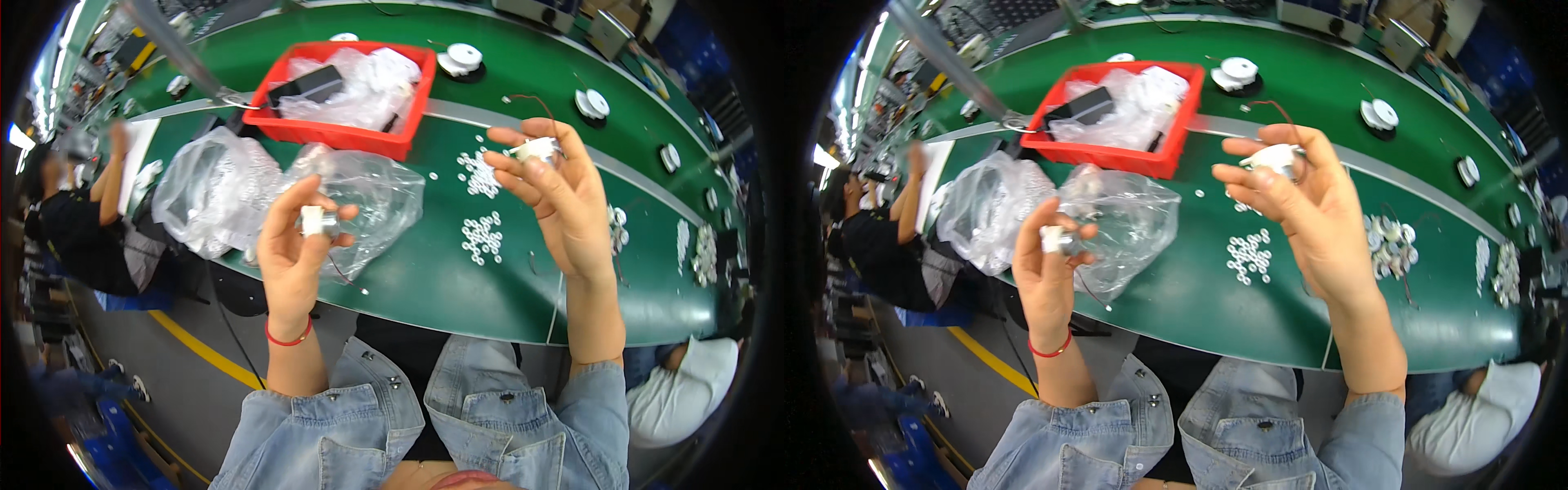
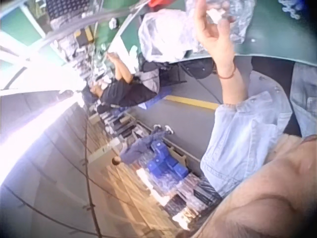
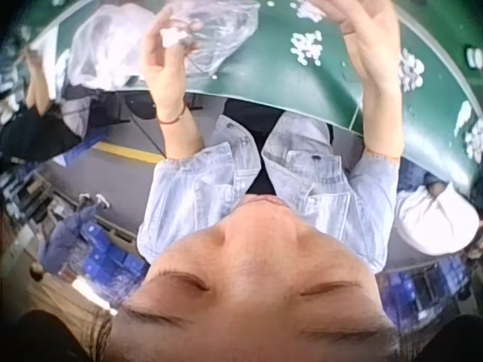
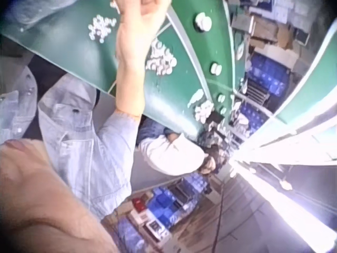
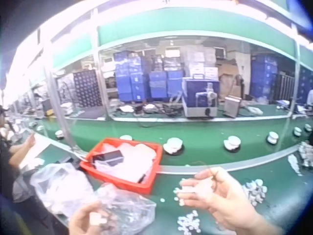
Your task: The person assembles small white electronic components by hand at a green workbench. They pick up white washers and attach them to the components, which have red and black wires, then place the finished units into a clear plastic bag.
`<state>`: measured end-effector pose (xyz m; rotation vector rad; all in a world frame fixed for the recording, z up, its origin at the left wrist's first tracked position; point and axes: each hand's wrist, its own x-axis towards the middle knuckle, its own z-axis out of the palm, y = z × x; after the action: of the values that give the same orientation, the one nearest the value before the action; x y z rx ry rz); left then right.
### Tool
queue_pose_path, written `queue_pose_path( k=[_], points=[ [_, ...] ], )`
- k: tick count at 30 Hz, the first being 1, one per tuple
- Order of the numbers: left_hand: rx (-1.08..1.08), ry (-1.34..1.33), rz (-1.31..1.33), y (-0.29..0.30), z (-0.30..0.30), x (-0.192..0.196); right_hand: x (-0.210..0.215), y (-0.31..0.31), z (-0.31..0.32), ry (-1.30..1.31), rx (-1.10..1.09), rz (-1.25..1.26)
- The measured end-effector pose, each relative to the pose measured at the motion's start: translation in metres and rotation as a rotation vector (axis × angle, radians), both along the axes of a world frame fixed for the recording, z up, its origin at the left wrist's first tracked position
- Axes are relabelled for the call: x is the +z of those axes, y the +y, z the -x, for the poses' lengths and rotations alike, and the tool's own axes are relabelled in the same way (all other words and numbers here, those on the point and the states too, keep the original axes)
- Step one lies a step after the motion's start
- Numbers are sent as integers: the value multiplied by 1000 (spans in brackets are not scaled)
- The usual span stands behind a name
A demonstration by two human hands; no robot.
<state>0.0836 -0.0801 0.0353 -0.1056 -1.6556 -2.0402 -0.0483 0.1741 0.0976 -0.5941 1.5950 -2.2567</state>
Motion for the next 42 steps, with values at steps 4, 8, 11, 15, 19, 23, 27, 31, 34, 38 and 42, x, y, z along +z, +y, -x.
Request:
queue_pose_path(
  k=[4,8,11,15,19,23,27,31,34,38,42],
  points=[
    [-374,-33,-363,34,10,-15,-14,33,-16,21,-175,-32],
    [-838,-386,-560,75,18,-48,-57,39,-47,23,-190,-51],
    [-816,-455,-354,111,17,-57,-86,34,-69,24,-48,-50],
    [-636,-412,-352,136,19,-58,-107,32,-75,250,-58,-273],
    [-464,-333,-186,140,23,-67,-107,33,-76,110,-53,-242],
    [-301,-311,35,134,25,-64,-101,43,-71,-44,62,29],
    [-333,-378,-50,134,25,-61,-97,60,-65,-136,28,349],
    [-386,-386,-79,137,22,-61,-90,82,-62,-202,48,345],
    [-485,-382,-58,138,19,-61,-85,85,-74,-285,-109,-45],
    [-525,-393,-160,147,9,-64,-103,76,-85,35,-85,-302],
    [-731,-548,-331,140,6,-66,-111,69,-93,88,-144,-337]
  ],
)
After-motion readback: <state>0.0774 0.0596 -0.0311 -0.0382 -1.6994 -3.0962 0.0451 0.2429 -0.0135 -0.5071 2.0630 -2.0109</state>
